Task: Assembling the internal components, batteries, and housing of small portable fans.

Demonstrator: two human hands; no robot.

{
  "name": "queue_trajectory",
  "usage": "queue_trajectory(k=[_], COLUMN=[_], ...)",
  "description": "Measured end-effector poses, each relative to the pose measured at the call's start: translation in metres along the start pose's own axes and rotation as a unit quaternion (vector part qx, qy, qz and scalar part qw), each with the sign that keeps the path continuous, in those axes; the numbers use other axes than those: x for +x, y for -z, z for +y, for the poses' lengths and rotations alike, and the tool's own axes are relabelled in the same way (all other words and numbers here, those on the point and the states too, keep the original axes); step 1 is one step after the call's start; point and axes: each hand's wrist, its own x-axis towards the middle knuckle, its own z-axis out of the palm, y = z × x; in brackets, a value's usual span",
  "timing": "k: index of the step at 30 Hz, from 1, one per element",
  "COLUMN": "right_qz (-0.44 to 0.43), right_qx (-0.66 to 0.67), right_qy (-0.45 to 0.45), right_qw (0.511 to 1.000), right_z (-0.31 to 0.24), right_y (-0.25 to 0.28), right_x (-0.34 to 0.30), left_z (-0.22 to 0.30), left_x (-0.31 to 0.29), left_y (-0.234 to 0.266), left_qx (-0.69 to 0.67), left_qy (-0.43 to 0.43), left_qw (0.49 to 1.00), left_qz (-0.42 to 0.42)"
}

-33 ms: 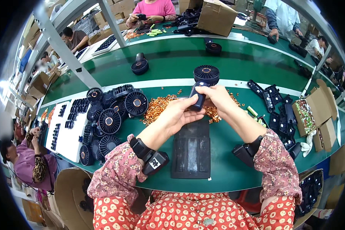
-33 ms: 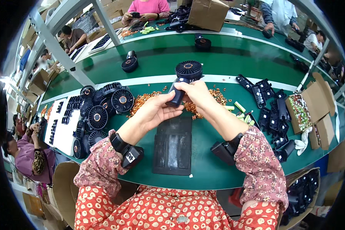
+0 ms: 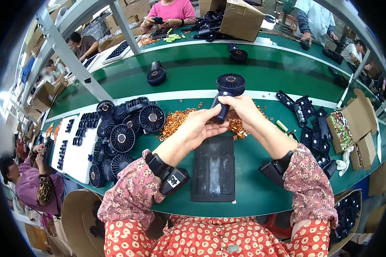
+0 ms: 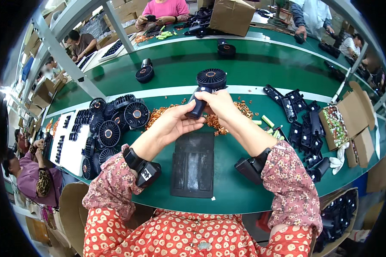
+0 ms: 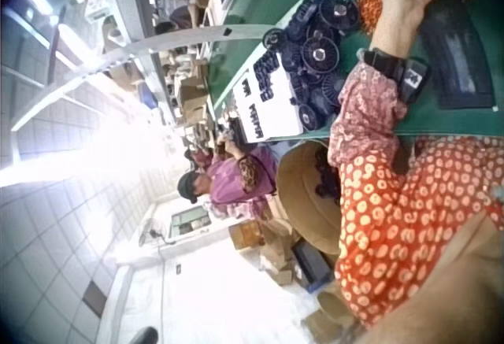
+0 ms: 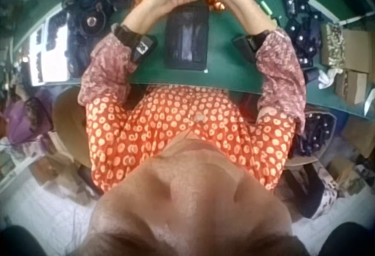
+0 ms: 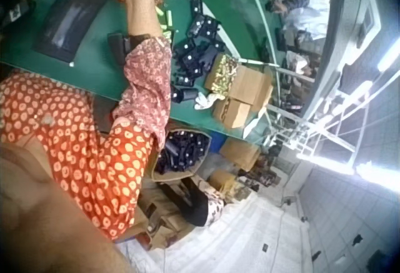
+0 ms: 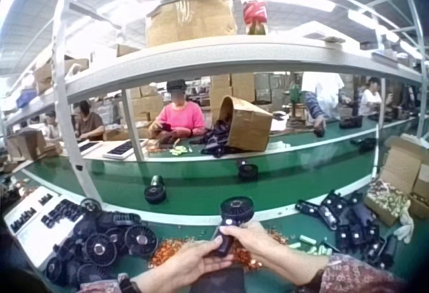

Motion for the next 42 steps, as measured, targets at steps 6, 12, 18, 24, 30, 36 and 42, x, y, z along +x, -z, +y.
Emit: queue_trajectory(k=[6, 12, 18, 24, 30, 36, 42], right_qz=[0.013, 0.019, 0.060, 0.110, 0.020, 0.015, -0.021], right_qx=[-0.058, -0.025, -0.045, -0.043, -0.175, -0.139, -0.030], right_qy=[0.029, 0.043, 0.023, -0.057, -0.165, -0.069, -0.018], right_qw=[0.998, 0.999, 0.997, 0.991, 0.971, 0.988, 0.999], right_z=[-0.019, -0.016, -0.006, 0.007, -0.033, -0.061, -0.049], right_y=[0.001, 0.007, 0.014, 0.012, 0.032, 0.088, 0.105], right_x=[0.013, 0.026, 0.086, 0.158, 0.145, 0.055, -0.089], left_z=[0.017, 0.020, 0.034, 0.062, 0.113, 0.127, 0.151], left_x=[0.017, 0.035, 0.083, 0.151, 0.196, 0.279, 0.370], left_y=[-0.005, -0.002, 0.011, 0.041, 0.091, 0.119, 0.210], left_qx=[0.085, 0.108, 0.057, 0.074, 0.200, 0.246, 0.277], left_qy=[-0.020, -0.029, -0.004, 0.034, 0.141, 0.063, -0.019], left_qw=[0.996, 0.993, 0.997, 0.990, 0.959, 0.943, 0.934], left_qz=[0.026, 0.034, 0.054, 0.120, 0.142, 0.215, 0.223])
